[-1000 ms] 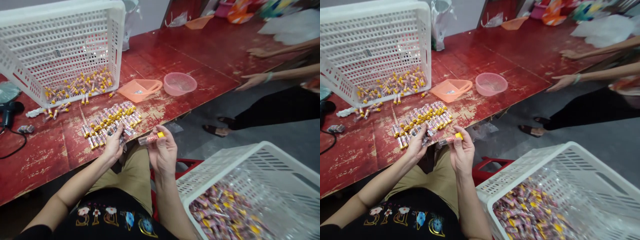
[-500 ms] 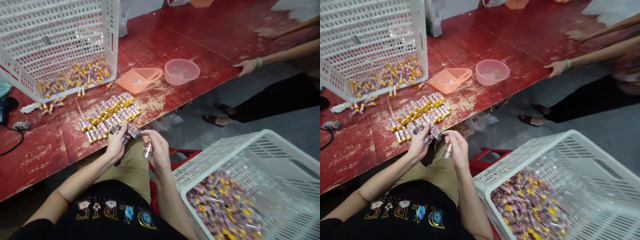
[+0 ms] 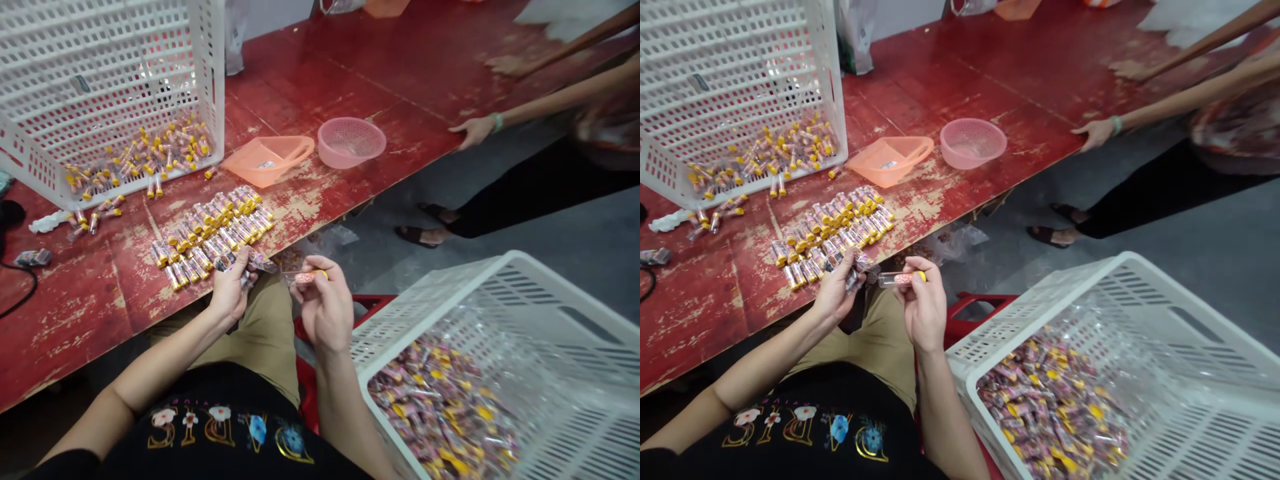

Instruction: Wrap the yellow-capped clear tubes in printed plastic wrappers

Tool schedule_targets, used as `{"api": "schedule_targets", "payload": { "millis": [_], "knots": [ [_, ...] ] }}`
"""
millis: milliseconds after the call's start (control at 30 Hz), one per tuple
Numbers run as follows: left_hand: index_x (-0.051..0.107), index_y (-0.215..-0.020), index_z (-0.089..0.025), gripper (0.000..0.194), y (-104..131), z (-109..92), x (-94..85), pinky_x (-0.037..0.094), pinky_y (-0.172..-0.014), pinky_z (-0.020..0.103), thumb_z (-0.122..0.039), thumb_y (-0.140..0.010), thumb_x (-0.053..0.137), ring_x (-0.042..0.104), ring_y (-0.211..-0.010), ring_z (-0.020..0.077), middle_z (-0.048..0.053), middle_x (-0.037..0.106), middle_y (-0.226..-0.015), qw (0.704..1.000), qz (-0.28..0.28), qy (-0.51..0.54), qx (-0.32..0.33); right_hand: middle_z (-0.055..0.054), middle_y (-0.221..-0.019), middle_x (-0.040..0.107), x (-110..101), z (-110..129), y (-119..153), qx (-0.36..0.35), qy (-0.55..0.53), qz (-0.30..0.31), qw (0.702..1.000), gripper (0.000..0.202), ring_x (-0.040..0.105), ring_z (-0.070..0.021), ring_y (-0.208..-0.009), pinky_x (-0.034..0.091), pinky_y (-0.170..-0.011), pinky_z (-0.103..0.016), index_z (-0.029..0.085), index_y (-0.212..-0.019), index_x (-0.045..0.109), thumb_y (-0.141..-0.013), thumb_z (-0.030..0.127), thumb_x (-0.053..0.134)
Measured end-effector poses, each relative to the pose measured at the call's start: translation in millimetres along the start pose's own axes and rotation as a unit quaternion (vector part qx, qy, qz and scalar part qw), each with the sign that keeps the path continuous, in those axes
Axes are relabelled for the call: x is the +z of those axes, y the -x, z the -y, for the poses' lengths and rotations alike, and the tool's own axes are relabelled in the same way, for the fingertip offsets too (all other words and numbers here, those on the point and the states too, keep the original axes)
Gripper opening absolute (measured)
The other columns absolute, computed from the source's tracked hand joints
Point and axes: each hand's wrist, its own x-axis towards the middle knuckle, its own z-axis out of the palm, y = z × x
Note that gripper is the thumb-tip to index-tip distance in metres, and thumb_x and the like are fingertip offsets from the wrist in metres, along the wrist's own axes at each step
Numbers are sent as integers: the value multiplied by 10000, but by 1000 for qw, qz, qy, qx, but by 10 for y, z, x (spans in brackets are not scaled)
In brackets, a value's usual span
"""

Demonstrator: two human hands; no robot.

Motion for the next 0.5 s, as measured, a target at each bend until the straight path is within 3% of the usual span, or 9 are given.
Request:
{"api": "schedule_targets", "payload": {
  "millis": [133,300,367,500],
  "knots": [
    [605,-766,-141,504,33,23,-6,409,-525,197,-387,-494,951,541,-568,55,-48,599,-671,999,30,-18,-1,-8,-893,576,4,-11,19,-91,92,-4,992,180,493,-80,-620,395,-518,-200,243,-1037,606,-906,366,613],
    [590,-784,-148,487,36,22,-6,407,-522,196,-350,-520,946,563,-574,61,-47,615,-693,1000,18,-7,-18,-55,-964,574,-26,-41,108,-242,237,-38,940,107,573,-139,-767,456,-582,-255,207,-920,673,-856,289,699],
    [588,-792,-150,491,24,16,-10,397,-509,193,-342,-518,948,563,-573,62,-50,612,-689,1000,14,-3,-23,-53,-946,571,-58,-49,147,-249,239,-34,938,84,577,-142,-762,468,-582,-261,208,-905,688,-853,272,705],
    [603,-783,-145,494,-7,29,-38,402,-512,196,-383,-519,945,556,-586,65,-39,609,-695,998,48,-25,16,-41,-991,558,-119,-71,172,-178,171,-10,969,100,544,-81,-619,440,-487,-227,224,-948,704,-868,285,697]
  ]
}}
